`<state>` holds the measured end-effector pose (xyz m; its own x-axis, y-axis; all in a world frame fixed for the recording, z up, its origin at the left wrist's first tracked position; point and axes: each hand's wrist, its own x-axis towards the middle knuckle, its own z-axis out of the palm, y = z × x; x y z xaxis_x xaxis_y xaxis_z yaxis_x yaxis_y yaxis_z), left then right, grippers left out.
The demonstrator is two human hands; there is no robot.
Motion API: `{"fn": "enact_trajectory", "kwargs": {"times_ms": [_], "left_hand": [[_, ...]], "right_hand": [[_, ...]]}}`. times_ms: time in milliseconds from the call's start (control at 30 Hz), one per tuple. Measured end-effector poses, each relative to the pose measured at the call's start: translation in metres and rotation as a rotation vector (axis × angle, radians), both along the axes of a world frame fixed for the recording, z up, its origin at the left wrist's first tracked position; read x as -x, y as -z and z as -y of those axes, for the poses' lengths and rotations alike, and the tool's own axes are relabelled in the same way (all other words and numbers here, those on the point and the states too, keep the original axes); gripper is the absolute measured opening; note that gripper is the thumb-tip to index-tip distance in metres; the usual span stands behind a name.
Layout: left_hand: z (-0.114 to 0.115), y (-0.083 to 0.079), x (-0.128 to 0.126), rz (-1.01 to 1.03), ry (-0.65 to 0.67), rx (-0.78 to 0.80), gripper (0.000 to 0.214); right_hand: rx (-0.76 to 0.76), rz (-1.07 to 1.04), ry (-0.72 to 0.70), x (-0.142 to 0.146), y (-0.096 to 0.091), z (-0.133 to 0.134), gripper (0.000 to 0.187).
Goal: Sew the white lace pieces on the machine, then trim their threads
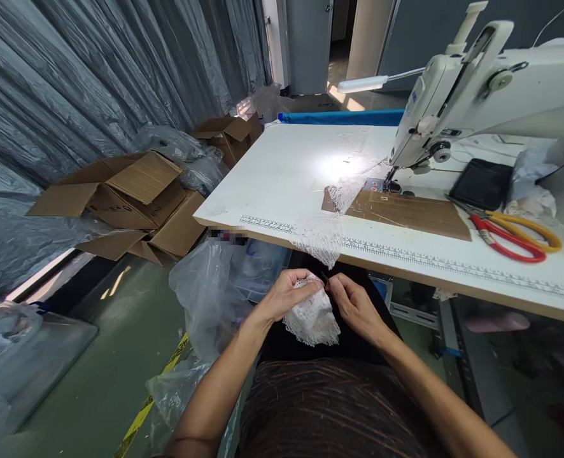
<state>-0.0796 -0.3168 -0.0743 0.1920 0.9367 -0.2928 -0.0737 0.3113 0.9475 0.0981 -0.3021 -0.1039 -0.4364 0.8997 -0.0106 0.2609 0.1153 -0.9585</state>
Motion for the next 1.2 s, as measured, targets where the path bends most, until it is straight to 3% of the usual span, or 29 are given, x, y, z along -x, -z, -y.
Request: {"fn": "enact_trajectory", "kwargs": {"times_ms": [67,133,200,267,400,500,633,733,833,900,1000,1067,1133,1200], "left_hand": [[0.003,0.01,-0.001,-0.077,0.024,-0.036,0.039],[0.006,0.025,-0.001,-0.279,0.034,-0.154,0.034],[0.009,0.042,0.001,-0.543,0.041,-0.308,0.031],[0.012,0.058,0.004,-0.768,0.092,-0.413,0.041],[0.014,0.074,0.009,-0.963,0.195,-0.462,0.056],[0.01,0.068,0.01,-0.815,0.14,-0.469,0.061],[0.0,0.047,0.008,-0.185,0.058,-0.348,0.078],[-0.008,0.035,0.009,0.286,0.079,-0.173,0.093],[-0.014,0.026,0.012,0.508,0.124,-0.059,0.098],[-0.015,0.021,0.013,0.528,0.129,-0.035,0.096],[-0.013,0.012,0.013,0.353,0.113,-0.019,0.078],[-0.01,0.008,0.011,0.197,0.114,0.021,0.067],[-0.006,0.006,0.01,0.096,0.112,0.055,0.059],[-0.002,0.006,0.009,0.059,0.095,0.064,0.051]], "right_hand": [[0.12,-0.039,-0.084,-0.005,0.007,0.007,0.048],[0.172,0.005,-0.114,-0.01,0.013,0.012,0.047],[0.113,0.085,-0.017,-0.014,0.015,0.012,0.044],[0.031,0.081,0.129,-0.014,0.013,0.006,0.042],[0.043,-0.109,0.226,-0.002,0.0,-0.012,0.055],[0.067,-0.201,0.262,0.009,-0.009,-0.02,0.054],[0.011,-0.233,0.23,0.013,-0.015,-0.011,0.038],[-0.06,-0.173,0.035,0.007,-0.017,0.01,0.029],[-0.133,-0.096,-0.233,-0.004,-0.018,0.033,0.019],[-0.175,-0.032,-0.393,-0.012,-0.017,0.046,0.011],[-0.204,0.082,-0.514,-0.024,-0.017,0.053,0.02],[-0.175,0.116,-0.48,-0.03,-0.017,0.05,0.017],[-0.105,0.11,-0.358,-0.033,-0.016,0.041,0.013],[-0.042,0.104,-0.22,-0.032,-0.013,0.029,0.023]]}}
